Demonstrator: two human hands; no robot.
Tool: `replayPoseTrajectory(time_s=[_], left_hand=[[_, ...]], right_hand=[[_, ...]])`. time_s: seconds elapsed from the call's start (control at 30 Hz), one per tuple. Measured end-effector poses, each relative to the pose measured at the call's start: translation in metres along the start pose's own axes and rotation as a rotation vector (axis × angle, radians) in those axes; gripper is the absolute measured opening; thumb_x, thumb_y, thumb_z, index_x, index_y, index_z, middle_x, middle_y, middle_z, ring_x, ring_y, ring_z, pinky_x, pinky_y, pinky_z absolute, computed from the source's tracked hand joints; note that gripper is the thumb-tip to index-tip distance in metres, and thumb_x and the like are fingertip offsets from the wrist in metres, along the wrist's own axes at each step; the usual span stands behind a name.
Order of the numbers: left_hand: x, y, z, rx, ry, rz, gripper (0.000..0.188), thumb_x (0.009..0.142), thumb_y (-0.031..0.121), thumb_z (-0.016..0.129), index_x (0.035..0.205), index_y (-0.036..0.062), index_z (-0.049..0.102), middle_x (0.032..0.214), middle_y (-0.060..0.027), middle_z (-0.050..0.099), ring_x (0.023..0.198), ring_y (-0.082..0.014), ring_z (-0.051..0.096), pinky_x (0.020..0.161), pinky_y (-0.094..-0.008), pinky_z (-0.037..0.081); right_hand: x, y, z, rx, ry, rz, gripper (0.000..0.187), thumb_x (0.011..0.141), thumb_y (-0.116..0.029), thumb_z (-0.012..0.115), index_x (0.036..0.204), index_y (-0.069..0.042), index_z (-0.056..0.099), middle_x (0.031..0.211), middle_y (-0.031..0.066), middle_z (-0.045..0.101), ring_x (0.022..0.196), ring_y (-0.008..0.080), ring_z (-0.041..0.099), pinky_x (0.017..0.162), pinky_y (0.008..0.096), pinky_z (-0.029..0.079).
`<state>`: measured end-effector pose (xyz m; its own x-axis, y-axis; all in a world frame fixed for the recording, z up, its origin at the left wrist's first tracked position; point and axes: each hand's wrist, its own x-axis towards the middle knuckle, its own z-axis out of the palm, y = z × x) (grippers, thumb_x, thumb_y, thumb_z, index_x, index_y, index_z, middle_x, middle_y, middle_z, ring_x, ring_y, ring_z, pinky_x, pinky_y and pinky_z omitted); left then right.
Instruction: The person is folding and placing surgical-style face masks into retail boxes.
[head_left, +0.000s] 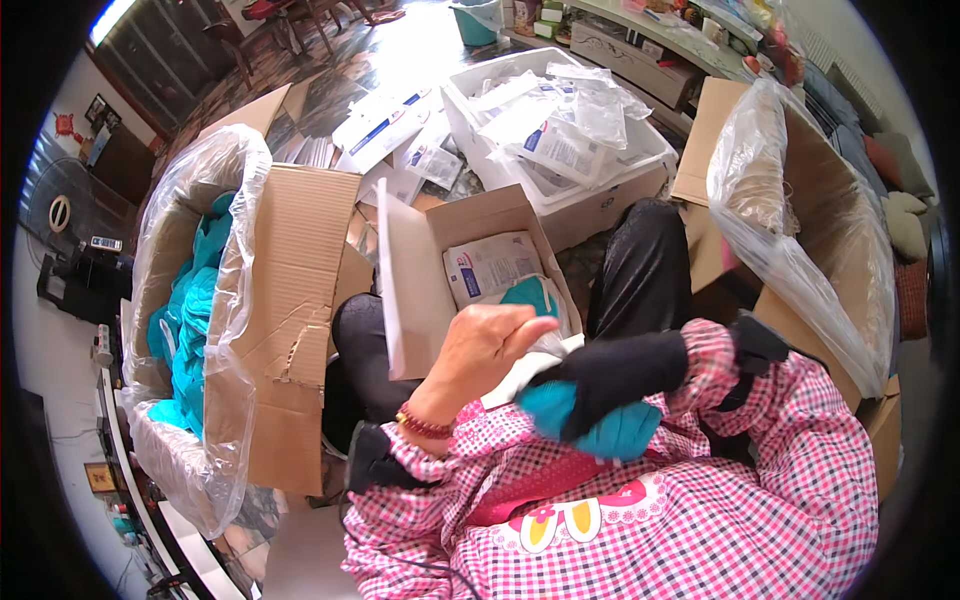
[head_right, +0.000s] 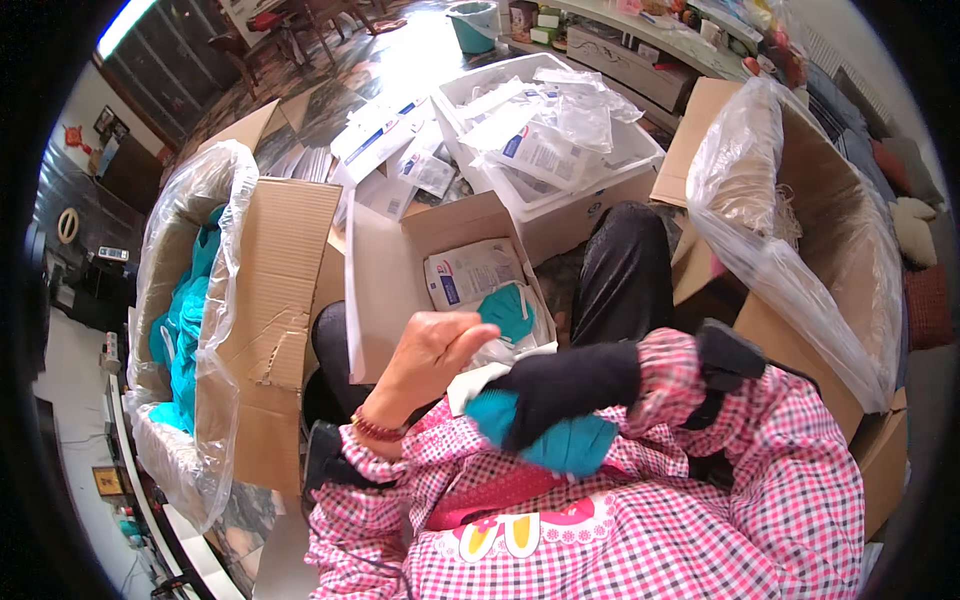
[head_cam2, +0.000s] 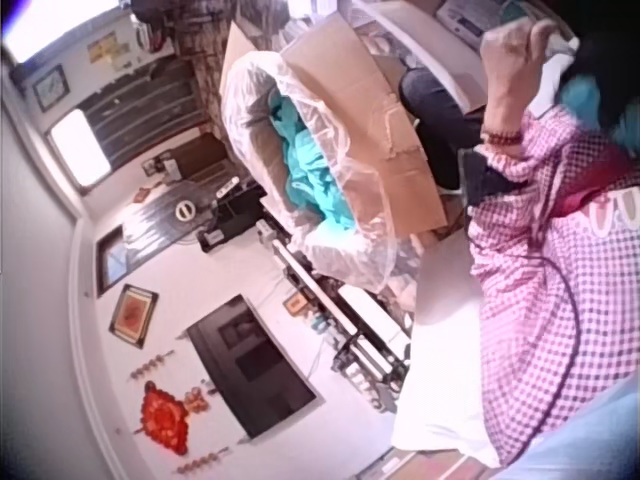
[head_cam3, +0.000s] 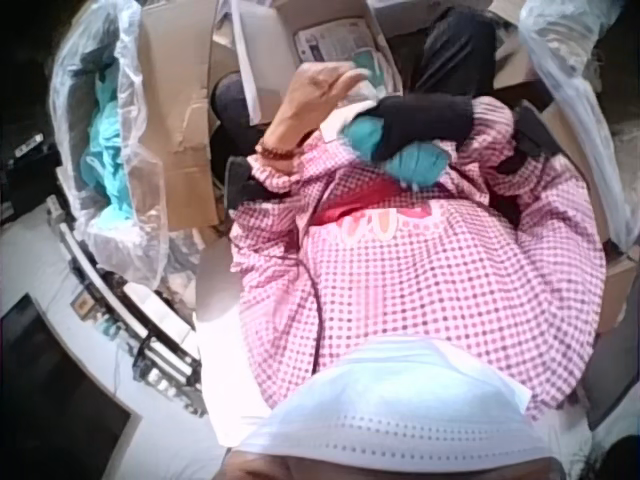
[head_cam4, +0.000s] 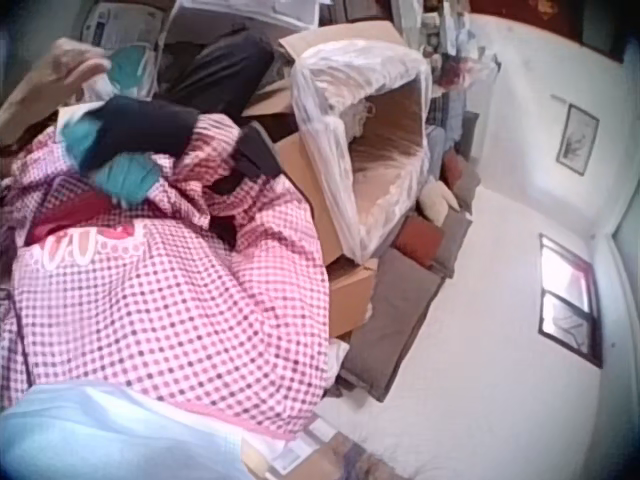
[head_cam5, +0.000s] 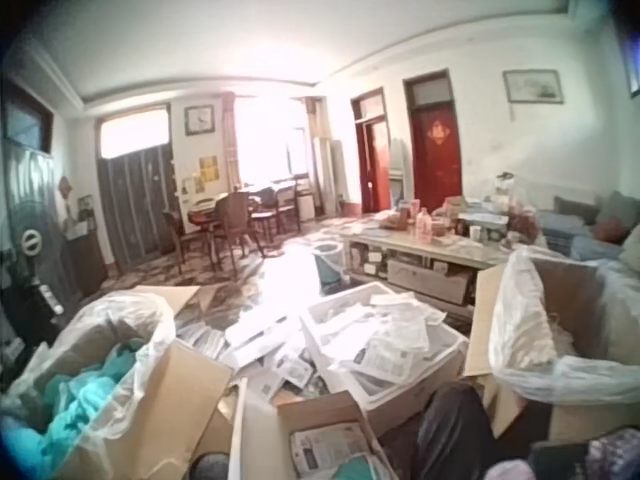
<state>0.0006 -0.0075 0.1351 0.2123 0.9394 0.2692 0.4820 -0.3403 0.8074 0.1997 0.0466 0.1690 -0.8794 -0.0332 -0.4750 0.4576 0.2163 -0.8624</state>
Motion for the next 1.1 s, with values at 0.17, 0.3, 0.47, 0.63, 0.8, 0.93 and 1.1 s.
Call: replayPoseTrajectory(time_s=[0.17, 0.3, 0.47, 0.63, 0.8, 0.93, 1.1], left_hand=[[-0.042, -0.012, 0.025, -0.525, -0.064, -0.315, 0.034, 0.105, 0.026, 0.049, 0.081, 0.0038, 0.057, 0.062, -0.0001, 0.047, 0.055, -0.0072, 0.045, 0.052, -0.0264, 0.038], [-0.050, -0.008, 0.049, -0.956, 0.007, -0.389, 0.023, 0.108, 0.025, 0.045, 0.099, 0.0071, 0.056, 0.068, 0.0069, 0.040, 0.056, -0.0028, 0.036, 0.050, -0.0198, 0.033], [-0.043, 0.005, 0.075, -1.140, 0.227, -0.492, 0.022, 0.107, 0.025, 0.047, 0.115, 0.0088, 0.059, 0.072, 0.0088, 0.043, 0.057, -0.0013, 0.035, 0.051, -0.0197, 0.031], [-0.033, 0.018, 0.077, -1.195, 0.340, -0.515, 0.018, 0.104, 0.017, 0.052, 0.116, 0.0054, 0.059, 0.086, 0.0001, 0.066, 0.064, -0.0077, 0.058, 0.056, -0.0268, 0.045], [-0.040, 0.004, 0.077, -0.184, 0.281, -0.175, 0.013, 0.096, 0.011, 0.062, 0.102, 0.0010, 0.058, 0.077, -0.0155, 0.064, 0.065, -0.0277, 0.064, 0.057, -0.0382, 0.047], [-0.046, 0.010, 0.073, -0.087, 0.284, -0.058, 0.010, 0.093, 0.009, 0.062, 0.096, 0.0015, 0.056, 0.072, -0.0194, 0.059, 0.066, -0.0397, 0.061, 0.058, -0.0449, 0.045], [-0.053, 0.050, 0.037, -0.435, -0.012, -0.159, 0.010, 0.093, 0.010, 0.062, 0.099, 0.0032, 0.063, 0.074, -0.0167, 0.061, 0.066, -0.0381, 0.061, 0.057, -0.0424, 0.046]], right_hand=[[-0.029, 0.013, -0.004, 0.101, 0.336, -0.010, 0.050, 0.079, -0.021, 0.080, 0.123, -0.006, 0.060, 0.100, 0.0133, 0.069, 0.085, 0.0192, 0.068, 0.082, 0.0352, 0.055], [-0.029, 0.020, 0.015, 0.275, 0.534, -0.134, 0.045, 0.082, -0.012, 0.077, 0.124, -0.006, 0.061, 0.102, 0.0068, 0.070, 0.095, 0.0158, 0.065, 0.087, 0.0343, 0.053], [-0.014, 0.022, 0.028, 0.941, 0.711, -0.268, 0.048, 0.085, -0.009, 0.072, 0.130, -0.002, 0.057, 0.111, 0.0057, 0.068, 0.099, 0.0151, 0.065, 0.089, 0.0343, 0.053], [-0.005, 0.020, 0.030, 1.139, 0.780, -0.416, 0.045, 0.091, -0.019, 0.067, 0.131, -0.001, 0.055, 0.117, 0.0084, 0.067, 0.101, 0.0192, 0.066, 0.089, 0.0361, 0.055], [-0.013, 0.028, 0.038, 1.323, 0.742, -0.335, 0.046, 0.093, -0.028, 0.065, 0.129, 0.000, 0.055, 0.118, 0.0114, 0.066, 0.104, 0.0232, 0.066, 0.092, 0.0373, 0.054], [-0.015, 0.016, 0.038, 1.404, 0.685, -0.397, 0.046, 0.097, -0.037, 0.058, 0.124, -0.001, 0.056, 0.111, 0.0119, 0.066, 0.103, 0.0266, 0.065, 0.095, 0.0383, 0.052], [-0.032, -0.014, 0.062, 1.314, 0.887, -0.496, 0.050, 0.100, -0.041, 0.050, 0.133, -0.003, 0.052, 0.100, 0.0121, 0.063, 0.088, 0.0225, 0.060, 0.083, 0.0364, 0.048]])
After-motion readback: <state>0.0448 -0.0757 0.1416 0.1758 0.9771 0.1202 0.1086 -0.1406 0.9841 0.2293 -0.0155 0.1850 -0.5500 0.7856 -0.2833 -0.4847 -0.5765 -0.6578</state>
